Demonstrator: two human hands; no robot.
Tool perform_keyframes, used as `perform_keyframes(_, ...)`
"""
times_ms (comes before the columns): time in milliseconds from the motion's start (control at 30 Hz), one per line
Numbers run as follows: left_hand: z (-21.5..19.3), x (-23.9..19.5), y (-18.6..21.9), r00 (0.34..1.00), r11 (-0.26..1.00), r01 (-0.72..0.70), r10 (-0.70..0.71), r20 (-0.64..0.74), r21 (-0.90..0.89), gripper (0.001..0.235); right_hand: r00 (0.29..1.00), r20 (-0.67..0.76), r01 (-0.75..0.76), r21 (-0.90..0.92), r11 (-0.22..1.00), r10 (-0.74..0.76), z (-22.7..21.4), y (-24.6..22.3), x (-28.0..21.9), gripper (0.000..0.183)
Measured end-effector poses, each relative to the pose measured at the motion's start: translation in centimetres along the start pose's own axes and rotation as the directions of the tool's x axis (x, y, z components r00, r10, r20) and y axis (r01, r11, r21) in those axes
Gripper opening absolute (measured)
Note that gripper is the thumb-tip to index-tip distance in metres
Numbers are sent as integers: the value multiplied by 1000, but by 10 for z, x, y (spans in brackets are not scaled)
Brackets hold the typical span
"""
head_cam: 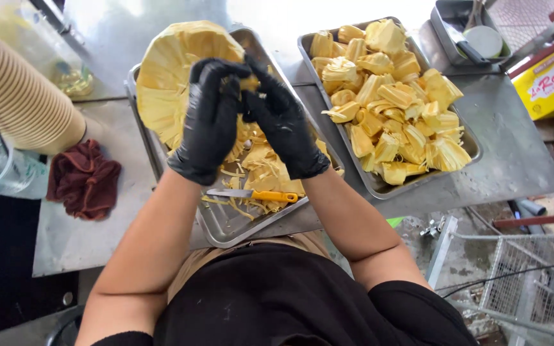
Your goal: Extracting edible pods and seeds from a large jackfruit using hands and a small knife.
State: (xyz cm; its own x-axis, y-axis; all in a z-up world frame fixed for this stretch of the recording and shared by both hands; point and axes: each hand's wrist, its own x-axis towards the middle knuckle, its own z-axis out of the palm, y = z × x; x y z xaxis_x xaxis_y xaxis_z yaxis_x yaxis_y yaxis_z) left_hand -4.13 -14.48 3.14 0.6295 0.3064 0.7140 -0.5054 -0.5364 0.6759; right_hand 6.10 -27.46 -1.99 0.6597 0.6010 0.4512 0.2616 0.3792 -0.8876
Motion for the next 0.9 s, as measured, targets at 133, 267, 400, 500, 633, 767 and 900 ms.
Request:
perform_keyframes(133,32,-35,-16,989,984,-132,124,75,123,24,986,26,-163,309,937,163,-26,23,-35,46)
perform_keyframes(267,56,-77,-35,961,856,261,-186,205,-446,32,966,18,-249,346,905,259,-46,16,-76,45)
perform_keyframes(400,60,-109,-50,700,380,698,-538,469,-607,32,982,72,-186,247,951,174,-65,39,-119,30)
perform_keyframes(500,66,-119,-58,562,273,813,-595,574,-514,29,979,38,-204,195,959,200,-77,37,-132,22)
perform_keyframes(633,72,-124,-63,657,360,744,-546,520,-563,18,884,-361,-267,130,955,297,-126,37,-138,20)
perform_keyframes(767,64,-122,-61,740,538,667,-557,377,-515,12,920,-336,-268,-163,950,202,-213,-1,-155,19)
perform_keyframes(900,55,-118,-57,771,556,626,-544,331,-546,25,998,49,41,-972,231,29,-253,-18,-165,17)
